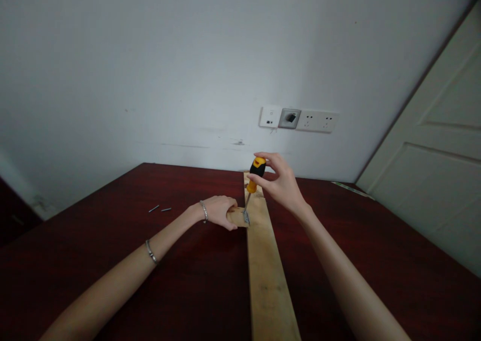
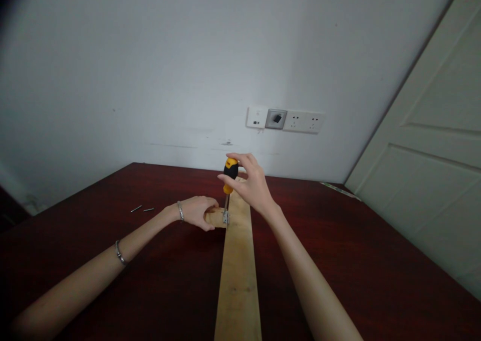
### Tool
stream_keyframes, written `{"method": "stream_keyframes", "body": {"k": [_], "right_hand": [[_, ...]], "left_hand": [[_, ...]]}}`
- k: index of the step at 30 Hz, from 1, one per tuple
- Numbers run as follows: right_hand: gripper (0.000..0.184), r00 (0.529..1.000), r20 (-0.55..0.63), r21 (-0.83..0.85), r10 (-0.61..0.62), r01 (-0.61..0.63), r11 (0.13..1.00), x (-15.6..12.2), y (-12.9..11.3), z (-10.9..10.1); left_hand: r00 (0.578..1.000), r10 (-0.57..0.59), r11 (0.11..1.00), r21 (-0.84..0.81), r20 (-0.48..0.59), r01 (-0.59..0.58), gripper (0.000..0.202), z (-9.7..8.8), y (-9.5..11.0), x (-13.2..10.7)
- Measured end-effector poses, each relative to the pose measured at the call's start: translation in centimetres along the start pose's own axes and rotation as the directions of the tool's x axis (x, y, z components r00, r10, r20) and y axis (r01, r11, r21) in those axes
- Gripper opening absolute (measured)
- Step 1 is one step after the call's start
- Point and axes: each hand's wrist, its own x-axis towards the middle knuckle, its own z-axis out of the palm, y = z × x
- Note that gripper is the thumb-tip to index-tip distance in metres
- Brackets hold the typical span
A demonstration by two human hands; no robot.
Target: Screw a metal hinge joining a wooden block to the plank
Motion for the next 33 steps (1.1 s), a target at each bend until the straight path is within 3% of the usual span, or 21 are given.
{"method": "stream_keyframes", "body": {"k": [4,10,17,24,30,33], "right_hand": [[0.036,1.0,-0.017,0.026,0.022,-0.022,0.999,0.1,0.0,0.1],[0.046,0.995,-0.036,0.152,0.096,-0.089,0.984,0.1,0.3,0.3],[0.046,0.999,-0.033,-0.062,0.035,-0.037,0.997,0.2,-0.1,0.0],[0.049,0.996,-0.035,0.031,0.077,-0.076,0.997,0.3,-0.3,-0.3],[0.039,0.998,-0.053,-0.174,0.029,-0.038,0.984,0.4,-0.3,-0.6],[0.043,0.997,-0.029,-0.073,0.07,-0.071,0.995,0.5,-0.3,-0.7]], "left_hand": [[1.0,0.015,1.0,-0.008,-0.006,-0.015,0.056,-0.1,0.1,0.0],[0.999,0.035,0.998,-0.044,-0.028,-0.036,0.058,-0.3,0.3,0.0],[0.998,0.05,0.997,-0.05,-0.025,-0.051,0.06,-0.1,0.5,0.0],[0.997,0.068,0.996,-0.06,-0.04,-0.07,0.059,-0.5,0.8,-0.1],[0.996,0.083,0.994,-0.069,-0.017,-0.084,0.059,-0.2,1.1,-0.1],[0.995,0.082,0.994,-0.074,-0.05,-0.085,0.059,0.1,1.2,0.0]]}}
